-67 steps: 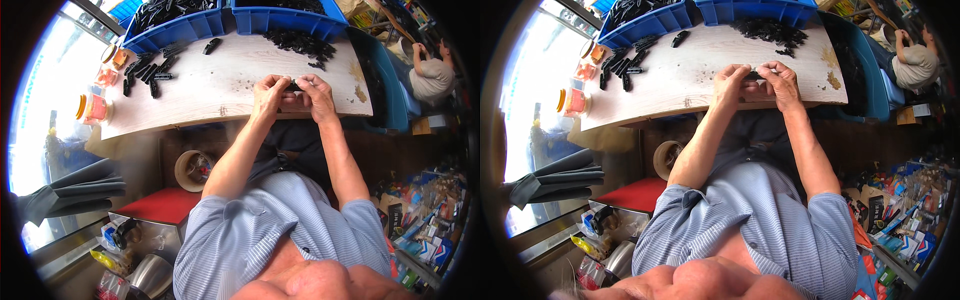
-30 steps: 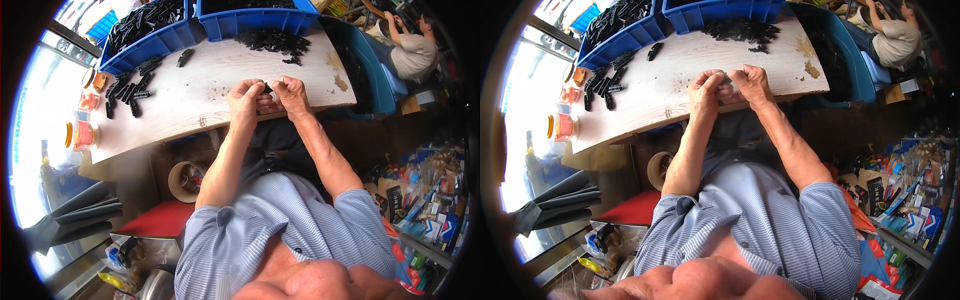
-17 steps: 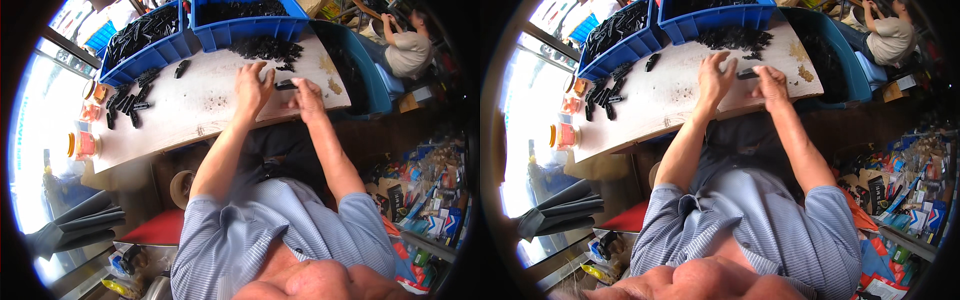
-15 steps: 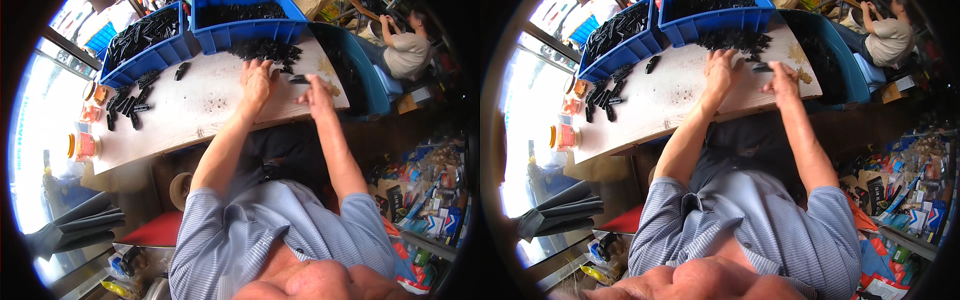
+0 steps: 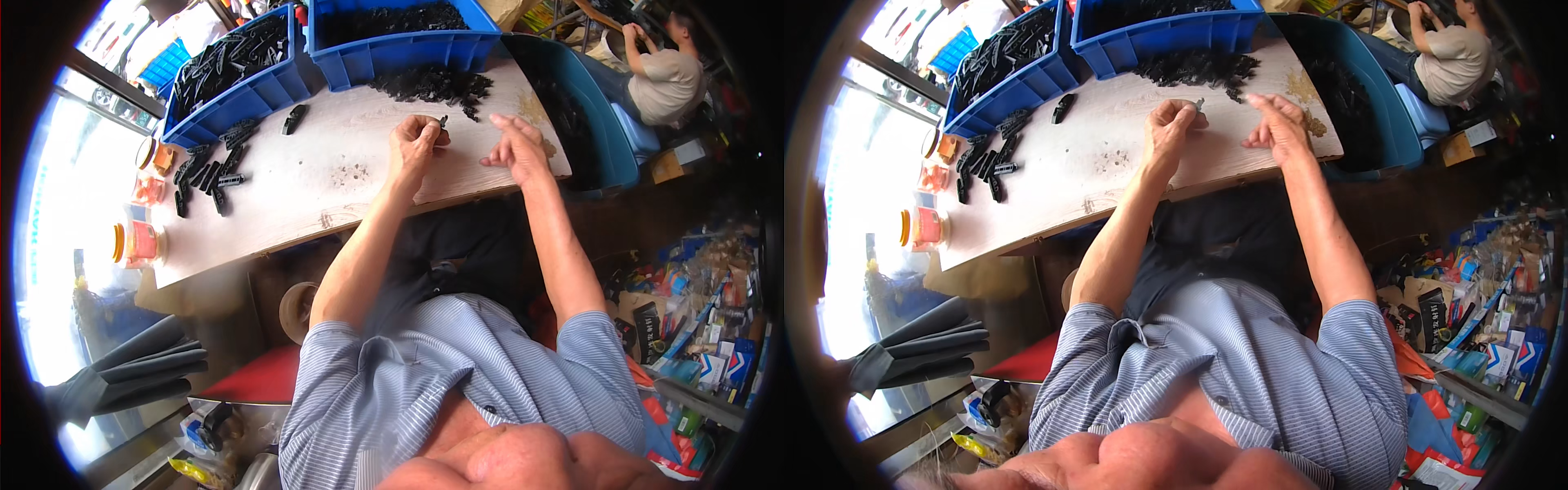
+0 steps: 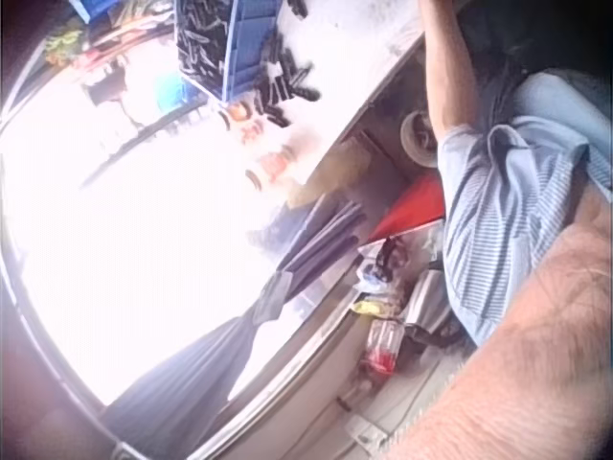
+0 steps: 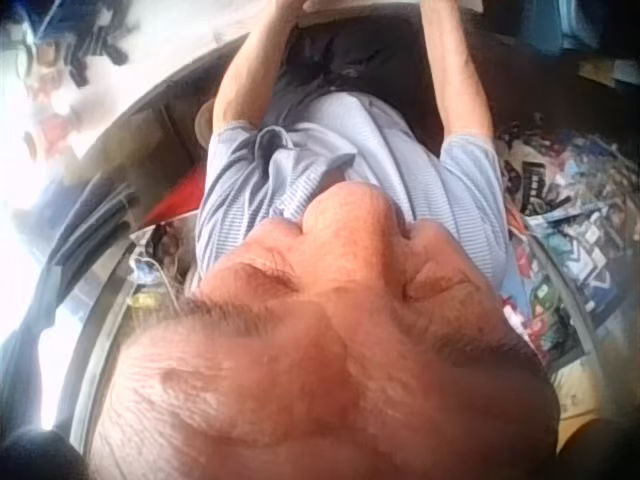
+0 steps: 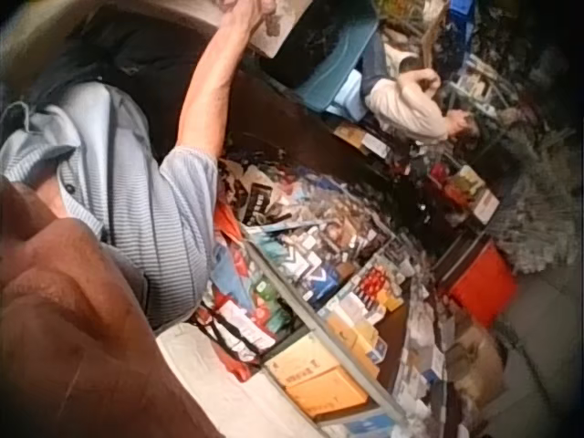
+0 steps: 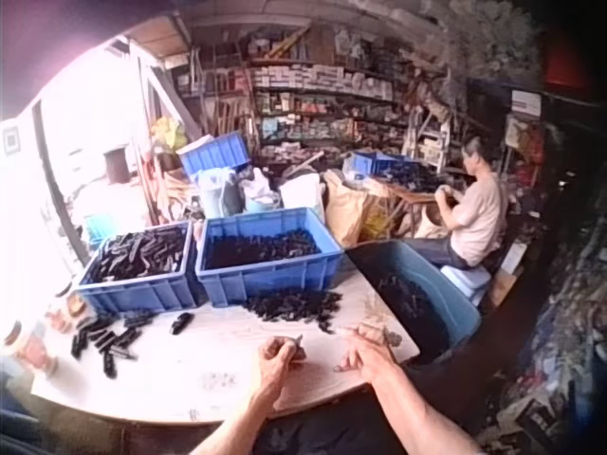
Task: The person repeatedly assembles plastic parts by hand, picking up small connector pieces and attaching them onto larger plastic bases on a workbench.
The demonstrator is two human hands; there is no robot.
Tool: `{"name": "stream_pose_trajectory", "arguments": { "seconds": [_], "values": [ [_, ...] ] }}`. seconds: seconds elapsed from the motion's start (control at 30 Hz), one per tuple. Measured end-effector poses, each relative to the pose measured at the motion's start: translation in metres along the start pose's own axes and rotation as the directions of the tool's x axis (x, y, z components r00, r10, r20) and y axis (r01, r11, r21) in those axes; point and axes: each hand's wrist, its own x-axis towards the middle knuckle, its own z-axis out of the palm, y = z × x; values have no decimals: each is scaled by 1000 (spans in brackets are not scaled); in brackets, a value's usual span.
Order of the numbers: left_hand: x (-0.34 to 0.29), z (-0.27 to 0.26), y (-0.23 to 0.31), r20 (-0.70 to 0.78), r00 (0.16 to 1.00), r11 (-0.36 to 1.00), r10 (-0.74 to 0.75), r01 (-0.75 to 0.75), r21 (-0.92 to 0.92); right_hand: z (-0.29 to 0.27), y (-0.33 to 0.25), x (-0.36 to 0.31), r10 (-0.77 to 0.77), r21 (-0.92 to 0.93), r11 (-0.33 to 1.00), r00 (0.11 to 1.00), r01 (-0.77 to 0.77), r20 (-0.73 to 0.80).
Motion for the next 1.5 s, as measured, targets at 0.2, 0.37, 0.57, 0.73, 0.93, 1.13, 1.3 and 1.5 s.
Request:
{"name": "stream_pose_trajectory", "arguments": {
  "seconds": [0.2,0.37,0.57,0.73,0.93,1.13,1.3,1.5],
  "values": [
    [-31,0,19,21,990,963,-137,138,-233,24,17,-9,30,-65,998,978,-17,207],
    [-31,-5,17,124,982,959,-140,166,-231,35,21,-12,1,-166,985,964,44,266],
    [-35,-10,17,157,974,942,-163,201,-269,39,26,-18,-26,-153,985,947,79,321],
    [-41,-28,25,-52,999,998,-11,14,69,43,36,-14,-69,-175,975,935,137,347],
    [-3,-144,56,-261,599,276,757,69,959,44,39,-17,-125,-72,986,948,152,292],
    [21,-195,63,-205,807,3,554,245,970,49,35,-20,-124,-69,987,961,145,245],
    [7,-163,55,-243,808,530,537,-100,842,48,36,-19,-129,-9,991,968,134,215],
    [-50,-76,36,-261,965,954,5,-83,-288,66,40,-22,-168,189,975,950,121,262]
  ]
}}
